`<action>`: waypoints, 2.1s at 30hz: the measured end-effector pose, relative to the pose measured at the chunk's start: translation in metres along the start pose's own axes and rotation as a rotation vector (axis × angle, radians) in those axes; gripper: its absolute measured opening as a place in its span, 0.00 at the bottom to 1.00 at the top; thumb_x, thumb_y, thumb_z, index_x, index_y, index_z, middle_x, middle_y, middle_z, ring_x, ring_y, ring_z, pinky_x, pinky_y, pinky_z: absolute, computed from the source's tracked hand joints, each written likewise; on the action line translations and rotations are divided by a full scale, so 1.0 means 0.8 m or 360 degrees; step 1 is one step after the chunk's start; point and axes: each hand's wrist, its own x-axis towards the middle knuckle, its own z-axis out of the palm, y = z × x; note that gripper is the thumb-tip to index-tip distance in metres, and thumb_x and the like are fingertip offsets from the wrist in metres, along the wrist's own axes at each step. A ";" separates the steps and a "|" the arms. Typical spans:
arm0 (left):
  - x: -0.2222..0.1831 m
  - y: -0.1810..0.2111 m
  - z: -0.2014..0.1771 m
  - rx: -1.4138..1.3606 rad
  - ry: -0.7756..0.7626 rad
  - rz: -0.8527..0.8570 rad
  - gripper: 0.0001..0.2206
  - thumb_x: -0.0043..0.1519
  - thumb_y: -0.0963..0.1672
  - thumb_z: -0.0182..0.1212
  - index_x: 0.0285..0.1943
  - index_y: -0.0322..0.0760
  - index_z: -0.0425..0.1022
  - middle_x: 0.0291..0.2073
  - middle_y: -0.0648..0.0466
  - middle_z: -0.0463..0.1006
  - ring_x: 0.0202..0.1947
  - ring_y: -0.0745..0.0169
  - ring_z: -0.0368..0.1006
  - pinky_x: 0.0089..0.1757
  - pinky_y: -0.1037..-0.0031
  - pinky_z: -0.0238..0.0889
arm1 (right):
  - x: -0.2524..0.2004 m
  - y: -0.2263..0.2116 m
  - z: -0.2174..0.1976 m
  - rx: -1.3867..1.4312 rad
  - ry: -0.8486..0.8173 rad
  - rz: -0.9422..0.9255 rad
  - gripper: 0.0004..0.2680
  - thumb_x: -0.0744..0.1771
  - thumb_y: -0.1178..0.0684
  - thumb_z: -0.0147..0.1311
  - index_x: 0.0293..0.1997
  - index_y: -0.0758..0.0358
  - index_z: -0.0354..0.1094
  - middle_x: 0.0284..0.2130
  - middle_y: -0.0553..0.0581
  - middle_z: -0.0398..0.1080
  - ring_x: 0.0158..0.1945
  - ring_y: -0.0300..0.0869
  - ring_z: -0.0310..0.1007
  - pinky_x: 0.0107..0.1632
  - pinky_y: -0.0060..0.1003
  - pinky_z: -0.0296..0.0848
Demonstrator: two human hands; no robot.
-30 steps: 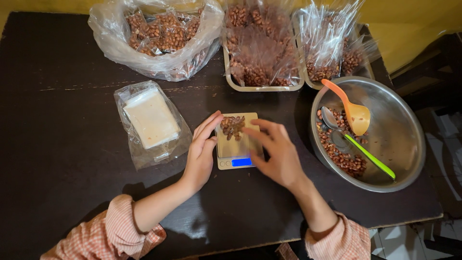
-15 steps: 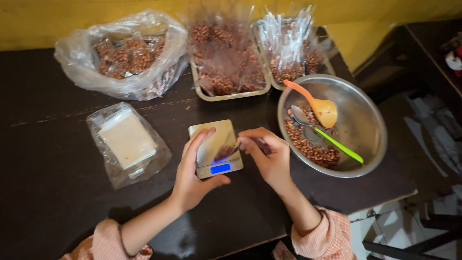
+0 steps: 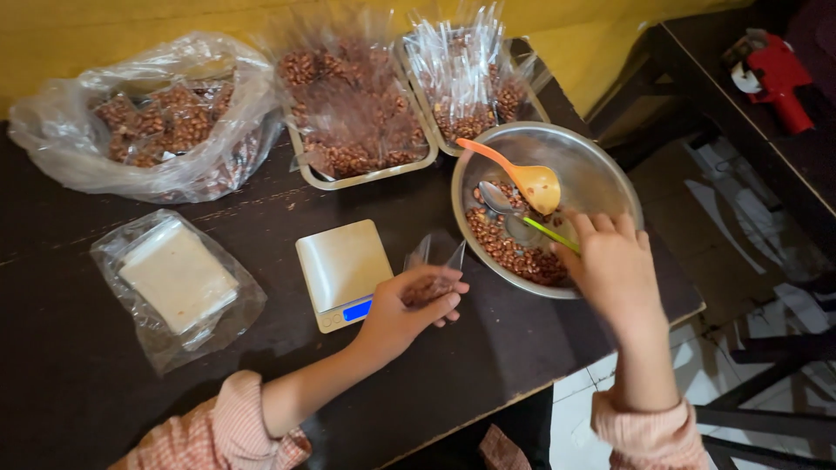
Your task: The person scoops roasted peanuts from a metal bowl into small clear plastic bags using a green-handled spoon, places each bag on a digital scale to check the weight, and then sets the filled bags aside in trays. The process is repeated for multiple bags throughout the clip.
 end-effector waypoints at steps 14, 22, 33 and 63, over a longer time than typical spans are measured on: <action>0.008 -0.049 0.023 -0.0062 -0.0353 -0.0026 0.11 0.51 0.37 0.61 0.43 0.32 0.75 0.30 0.43 0.78 0.24 0.63 0.75 0.28 0.79 0.71 | 0.003 0.005 0.026 0.1958 0.0750 0.0406 0.04 0.63 0.61 0.58 0.38 0.62 0.71 0.21 0.55 0.68 0.26 0.34 0.66 0.35 0.27 0.68; 0.009 -0.046 0.020 0.0004 -0.0392 -0.0005 0.11 0.51 0.37 0.61 0.43 0.31 0.75 0.30 0.42 0.78 0.25 0.61 0.76 0.29 0.78 0.71 | -0.016 -0.009 0.017 0.2106 0.0677 0.0287 0.03 0.63 0.64 0.54 0.37 0.67 0.70 0.21 0.60 0.69 0.25 0.38 0.70 0.35 0.31 0.71; 0.011 -0.014 0.019 -0.0025 -0.0408 -0.0171 0.16 0.49 0.38 0.65 0.46 0.27 0.72 0.28 0.42 0.77 0.18 0.62 0.74 0.23 0.79 0.70 | -0.031 0.002 0.019 0.2659 0.0661 0.0653 0.04 0.66 0.60 0.49 0.39 0.71 0.63 0.23 0.66 0.68 0.26 0.42 0.73 0.32 0.32 0.75; 0.043 0.036 0.021 0.0240 -0.0643 -0.0408 0.19 0.50 0.44 0.59 0.51 0.34 0.70 0.39 0.50 0.78 0.30 0.67 0.73 0.34 0.80 0.68 | -0.048 0.060 -0.025 0.2595 0.1067 -0.0097 0.07 0.67 0.52 0.49 0.44 0.61 0.56 0.30 0.61 0.65 0.31 0.43 0.69 0.37 0.31 0.75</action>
